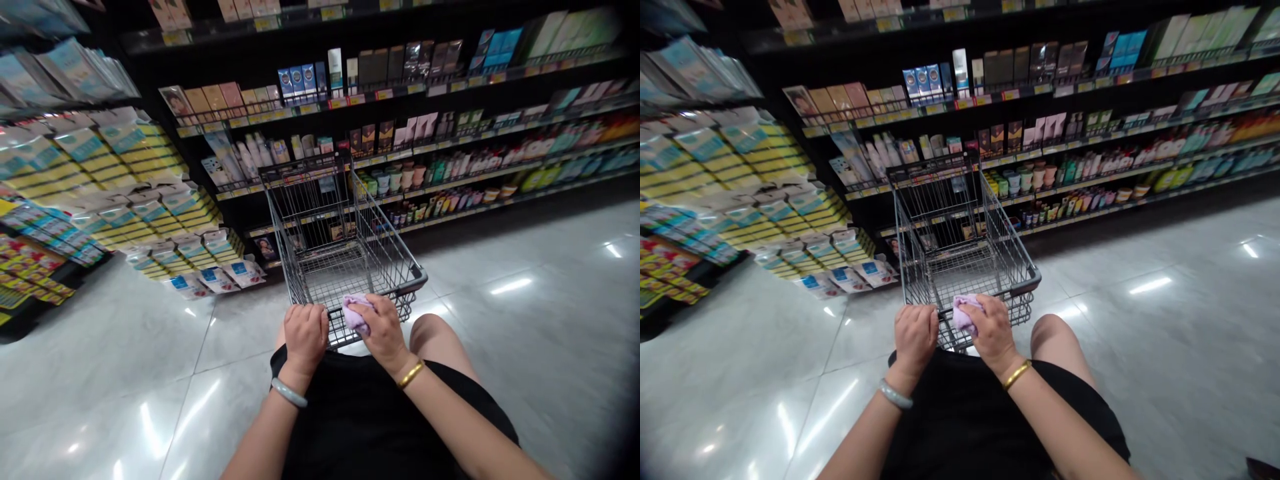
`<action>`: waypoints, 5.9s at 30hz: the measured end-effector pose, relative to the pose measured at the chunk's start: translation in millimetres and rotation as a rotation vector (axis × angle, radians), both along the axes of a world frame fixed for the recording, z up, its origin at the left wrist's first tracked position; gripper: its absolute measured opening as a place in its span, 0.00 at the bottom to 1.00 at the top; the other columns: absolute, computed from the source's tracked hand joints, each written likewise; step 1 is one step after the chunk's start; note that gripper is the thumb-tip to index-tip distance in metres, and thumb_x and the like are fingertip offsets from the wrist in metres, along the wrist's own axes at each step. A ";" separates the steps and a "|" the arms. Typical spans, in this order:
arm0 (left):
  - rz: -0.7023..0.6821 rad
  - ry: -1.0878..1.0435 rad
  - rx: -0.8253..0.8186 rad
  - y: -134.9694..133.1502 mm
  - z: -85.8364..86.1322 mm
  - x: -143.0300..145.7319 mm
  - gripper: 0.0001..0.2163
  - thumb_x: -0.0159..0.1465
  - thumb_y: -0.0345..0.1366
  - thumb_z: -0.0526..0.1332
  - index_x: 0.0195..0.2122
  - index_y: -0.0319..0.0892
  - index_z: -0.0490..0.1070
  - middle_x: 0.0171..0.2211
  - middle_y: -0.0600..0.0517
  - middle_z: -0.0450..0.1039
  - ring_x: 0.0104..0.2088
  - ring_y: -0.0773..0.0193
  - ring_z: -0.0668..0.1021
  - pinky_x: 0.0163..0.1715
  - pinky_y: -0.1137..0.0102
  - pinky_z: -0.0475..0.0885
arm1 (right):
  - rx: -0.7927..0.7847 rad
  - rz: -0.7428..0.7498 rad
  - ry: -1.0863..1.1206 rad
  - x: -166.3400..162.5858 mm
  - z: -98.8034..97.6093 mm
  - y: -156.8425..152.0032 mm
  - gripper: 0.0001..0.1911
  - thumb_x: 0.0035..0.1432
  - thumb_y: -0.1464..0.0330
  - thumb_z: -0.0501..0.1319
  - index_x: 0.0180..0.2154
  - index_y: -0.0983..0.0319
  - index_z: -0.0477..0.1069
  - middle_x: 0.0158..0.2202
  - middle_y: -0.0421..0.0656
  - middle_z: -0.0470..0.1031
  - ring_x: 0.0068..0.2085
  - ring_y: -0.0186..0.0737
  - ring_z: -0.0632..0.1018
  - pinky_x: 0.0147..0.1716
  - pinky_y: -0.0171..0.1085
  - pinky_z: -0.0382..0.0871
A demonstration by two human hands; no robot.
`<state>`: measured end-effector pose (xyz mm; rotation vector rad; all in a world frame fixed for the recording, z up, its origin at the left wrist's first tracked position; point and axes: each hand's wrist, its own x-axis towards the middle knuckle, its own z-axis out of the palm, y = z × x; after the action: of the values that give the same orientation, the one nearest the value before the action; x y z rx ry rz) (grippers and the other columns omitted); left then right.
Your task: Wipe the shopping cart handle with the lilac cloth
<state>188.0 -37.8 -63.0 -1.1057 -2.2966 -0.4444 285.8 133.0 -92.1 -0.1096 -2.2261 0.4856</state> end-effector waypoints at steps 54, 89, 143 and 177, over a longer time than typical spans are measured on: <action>-0.012 0.024 0.006 0.6 -4.2 -3.7 0.08 0.67 0.34 0.54 0.30 0.43 0.68 0.26 0.50 0.68 0.31 0.58 0.70 0.40 0.61 0.64 | 0.042 0.235 -0.526 -36.9 74.6 3.0 0.18 0.63 0.51 0.56 0.38 0.58 0.74 0.37 0.42 0.73 0.38 0.38 0.74 0.35 0.35 0.62; 0.000 -0.010 0.034 3.1 -4.2 0.1 0.07 0.66 0.34 0.55 0.33 0.44 0.71 0.28 0.50 0.72 0.32 0.58 0.72 0.42 0.59 0.64 | 0.171 0.064 -0.197 -11.1 37.8 7.1 0.17 0.60 0.58 0.63 0.50 0.54 0.75 0.49 0.48 0.71 0.50 0.50 0.70 0.51 0.50 0.62; -0.008 -0.030 0.049 5.5 -2.2 3.4 0.07 0.66 0.34 0.54 0.35 0.44 0.71 0.29 0.49 0.73 0.33 0.58 0.72 0.42 0.59 0.64 | 0.179 -0.160 -0.162 14.0 30.4 29.2 0.18 0.61 0.70 0.60 0.51 0.52 0.75 0.50 0.48 0.70 0.52 0.51 0.68 0.52 0.52 0.61; -0.058 -0.223 -0.318 51.4 53.5 15.8 0.15 0.69 0.36 0.49 0.29 0.42 0.71 0.27 0.49 0.75 0.31 0.59 0.76 0.37 0.63 0.63 | 0.186 -0.106 -0.154 18.2 32.5 32.0 0.17 0.57 0.75 0.60 0.46 0.54 0.77 0.49 0.47 0.71 0.50 0.50 0.68 0.48 0.49 0.63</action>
<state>203.8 13.6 -9.5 -1.3349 -2.6005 -0.2376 304.0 165.0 -59.6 -0.1716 -2.3900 0.2170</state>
